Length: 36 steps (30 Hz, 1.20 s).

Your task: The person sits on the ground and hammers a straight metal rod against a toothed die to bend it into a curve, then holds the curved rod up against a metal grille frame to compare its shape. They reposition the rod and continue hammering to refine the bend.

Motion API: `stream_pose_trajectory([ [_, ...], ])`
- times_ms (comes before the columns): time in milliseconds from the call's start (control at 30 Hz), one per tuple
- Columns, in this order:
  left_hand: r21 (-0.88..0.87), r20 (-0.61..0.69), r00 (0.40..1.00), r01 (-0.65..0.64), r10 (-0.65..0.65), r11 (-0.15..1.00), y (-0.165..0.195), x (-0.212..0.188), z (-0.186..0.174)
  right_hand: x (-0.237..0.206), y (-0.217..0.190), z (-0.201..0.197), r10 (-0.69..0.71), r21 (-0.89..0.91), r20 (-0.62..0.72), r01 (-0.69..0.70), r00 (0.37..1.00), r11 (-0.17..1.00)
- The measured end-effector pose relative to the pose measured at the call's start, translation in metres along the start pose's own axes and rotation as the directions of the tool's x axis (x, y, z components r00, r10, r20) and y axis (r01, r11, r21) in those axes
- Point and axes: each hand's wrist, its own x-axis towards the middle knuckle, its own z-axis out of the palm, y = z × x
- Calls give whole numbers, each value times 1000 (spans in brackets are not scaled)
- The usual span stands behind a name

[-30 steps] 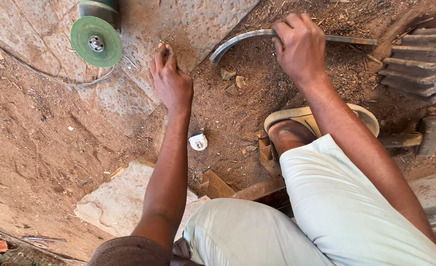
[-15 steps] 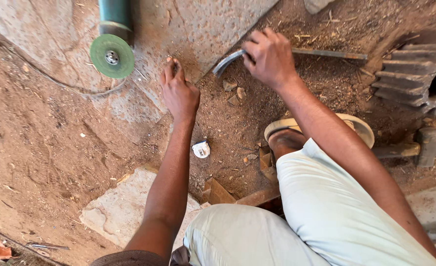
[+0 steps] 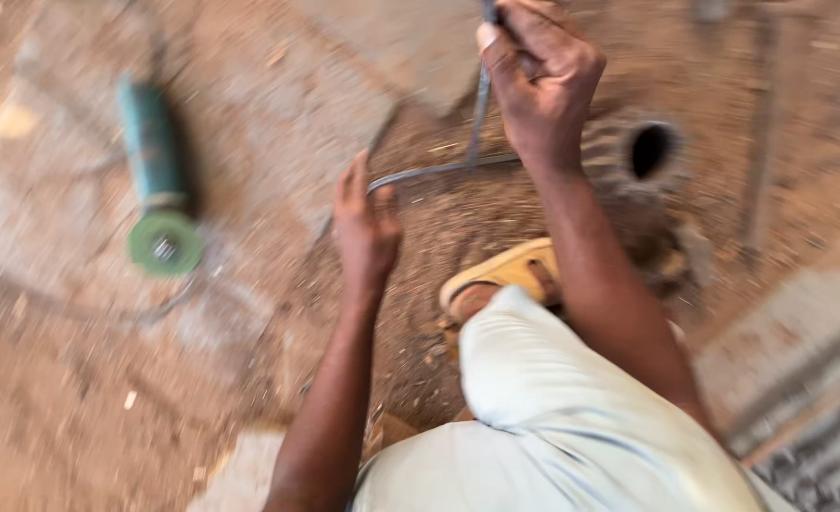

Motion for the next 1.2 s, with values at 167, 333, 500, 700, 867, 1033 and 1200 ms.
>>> stream_pose_trajectory([
  [167,-276,508,856,57,96,959,88,2,98,-38,26,-86,513,450,-386,-328,767,830],
  [333,-224,784,620,230,35,947,96,-42,159,-121,60,-186,629,307,-531,-563,568,767],
  [500,288,712,659,38,-240,957,99,-49,193,-266,38,-228,289,-170,-856,-762,428,625],
  [700,330,838,489,-97,-244,939,140,-17,190,-361,40,-191,724,193,-684,-979,-89,61],
  [867,422,821,409,36,-399,906,164,-9,184,-344,35,-209,885,626,-466,-712,-13,319],
  [1033,434,801,374,173,-467,884,163,-16,185,-307,17,-238,955,980,-103,-136,278,145],
  [1200,402,791,453,122,-412,907,157,-18,193,-285,-48,-226,918,446,-385,-853,89,270],
])
